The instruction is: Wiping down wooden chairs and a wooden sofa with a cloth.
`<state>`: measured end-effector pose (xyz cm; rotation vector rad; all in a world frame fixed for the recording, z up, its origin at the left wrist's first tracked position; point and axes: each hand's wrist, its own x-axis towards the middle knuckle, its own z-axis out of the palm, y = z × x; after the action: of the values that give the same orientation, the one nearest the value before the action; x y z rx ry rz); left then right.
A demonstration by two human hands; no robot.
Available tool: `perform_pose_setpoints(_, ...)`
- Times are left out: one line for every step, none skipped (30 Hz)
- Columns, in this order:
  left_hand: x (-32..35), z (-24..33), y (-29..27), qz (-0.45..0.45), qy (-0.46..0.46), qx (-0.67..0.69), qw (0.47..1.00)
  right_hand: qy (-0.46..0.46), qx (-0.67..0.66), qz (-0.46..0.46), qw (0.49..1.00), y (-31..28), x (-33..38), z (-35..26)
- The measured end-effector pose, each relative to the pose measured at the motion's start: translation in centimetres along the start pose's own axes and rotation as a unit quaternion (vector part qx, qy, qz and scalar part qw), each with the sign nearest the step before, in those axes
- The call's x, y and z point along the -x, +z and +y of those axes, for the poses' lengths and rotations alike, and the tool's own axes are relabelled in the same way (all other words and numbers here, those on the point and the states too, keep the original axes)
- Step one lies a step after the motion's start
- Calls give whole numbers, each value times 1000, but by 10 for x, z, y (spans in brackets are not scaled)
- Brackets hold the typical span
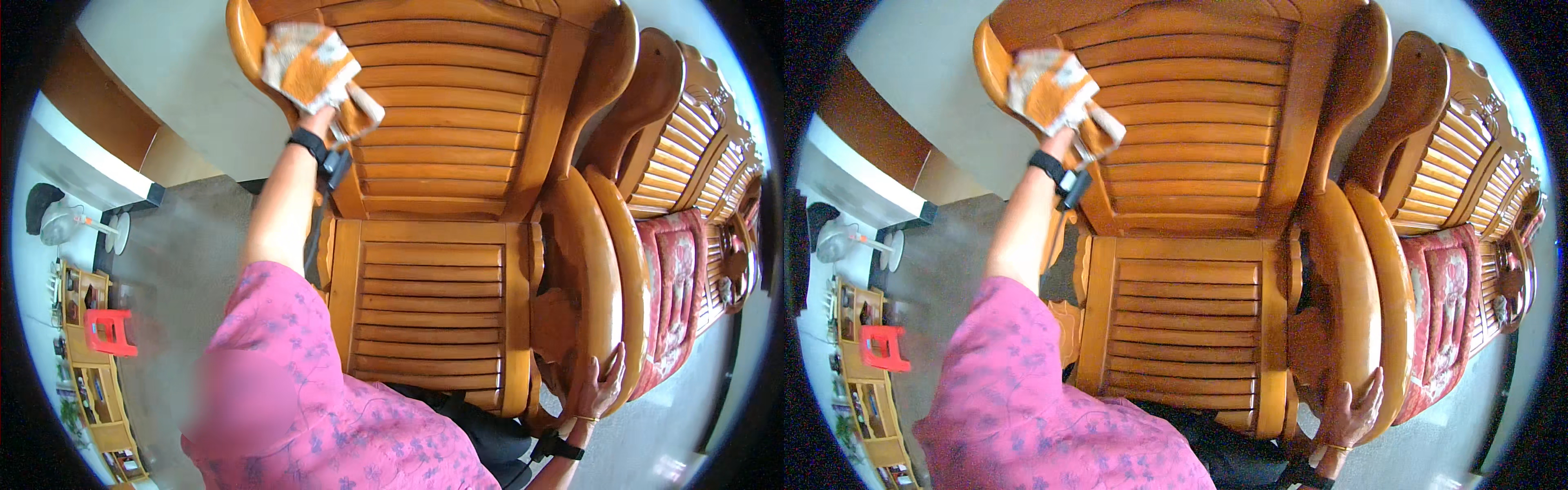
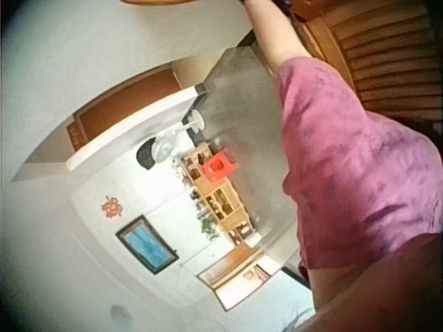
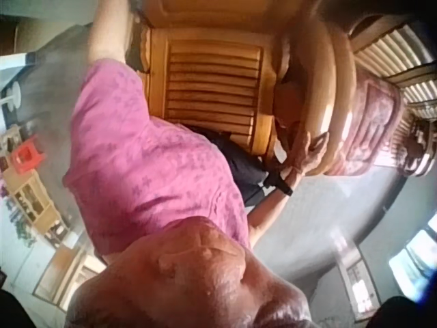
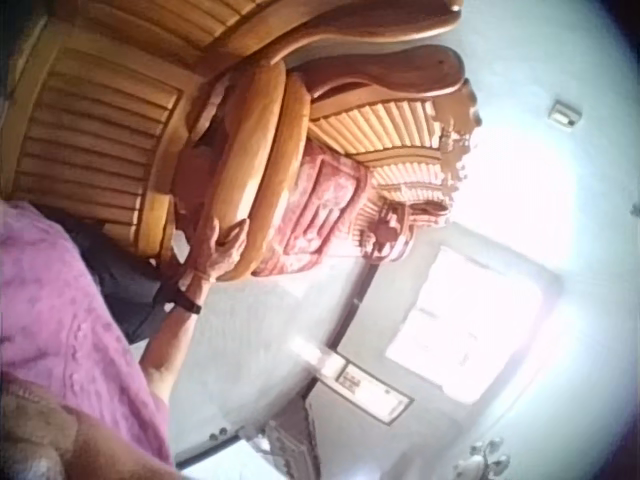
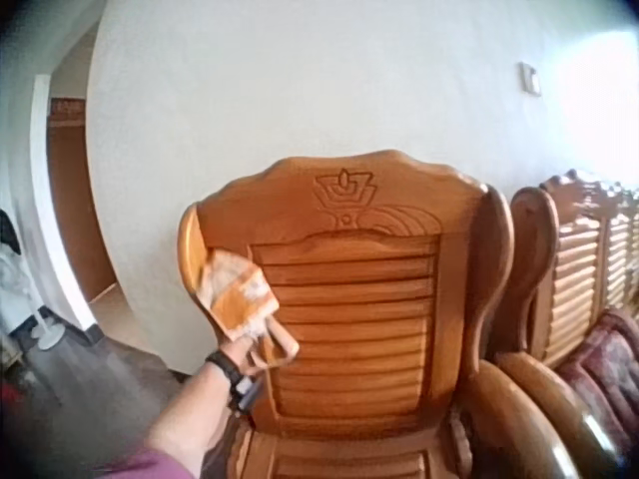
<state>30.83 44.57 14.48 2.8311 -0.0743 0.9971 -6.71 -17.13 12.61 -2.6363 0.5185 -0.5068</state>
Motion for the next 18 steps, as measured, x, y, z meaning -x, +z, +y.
perform_pose_setpoints(19,0,10,-11,-9,-5,1000,-2,-5,-2,1000,1,1,1)
perform_pose_setpoints(37,0,19,-19,-17,-6,1000,-4,-9,-2,1000,1,1,3)
perform_pose_setpoints(53,2,27,-29,-27,-3,999,-7,-11,-1,1000,1,1,4)
perform_pose_setpoints(67,4,32,-39,-36,-2,999,-12,-11,0,1000,2,1,5)
perform_pose_setpoints(80,7,38,-46,-42,0,998,-8,-15,-4,1000,0,1,6)
perform_pose_setpoints(93,11,42,-29,-27,-9,999,-7,-20,-7,1000,1,0,6)
perform_pose_setpoints(99,22,37,24,30,-30,999,-1,-25,-6,1000,0,2,6)
perform_pose_setpoints(106,32,32,97,114,-61,987,-3,-17,-6,1000,0,3,7)
perform_pose_setpoints(117,37,33,104,69,-38,991,-8,-12,-5,1000,1,3,8)
perform_pose_setpoints(122,58,24,16,0,-11,1000,-8,-3,0,1000,-1,4,10)
perform_pose_setpoints(124,74,14,-73,-68,16,995,-5,-1,3,1000,-1,5,13)
perform_pose_setpoints(168,18,68,67,-89,-29,993,-26,-20,-6,999,5,-3,10)
perform_pose_setpoints(165,68,52,38,-236,214,947,-14,-7,1,1000,3,2,14)
perform_pose_setpoints(183,59,64,84,-264,211,937,-13,-13,-2,1000,3,0,11)
perform_pose_setpoints(200,48,78,131,-292,207,924,-14,-18,-6,1000,5,-2,6)
perform_pose_setpoints(201,70,64,26,-333,155,930,0,-13,-2,1000,3,0,7)
perform_pose_setpoints(199,90,47,-80,-367,100,921,1,-6,3,1000,2,3,9)
perform_pose_setpoints(185,102,18,-184,-365,91,908,0,-5,7,1000,2,4,11)
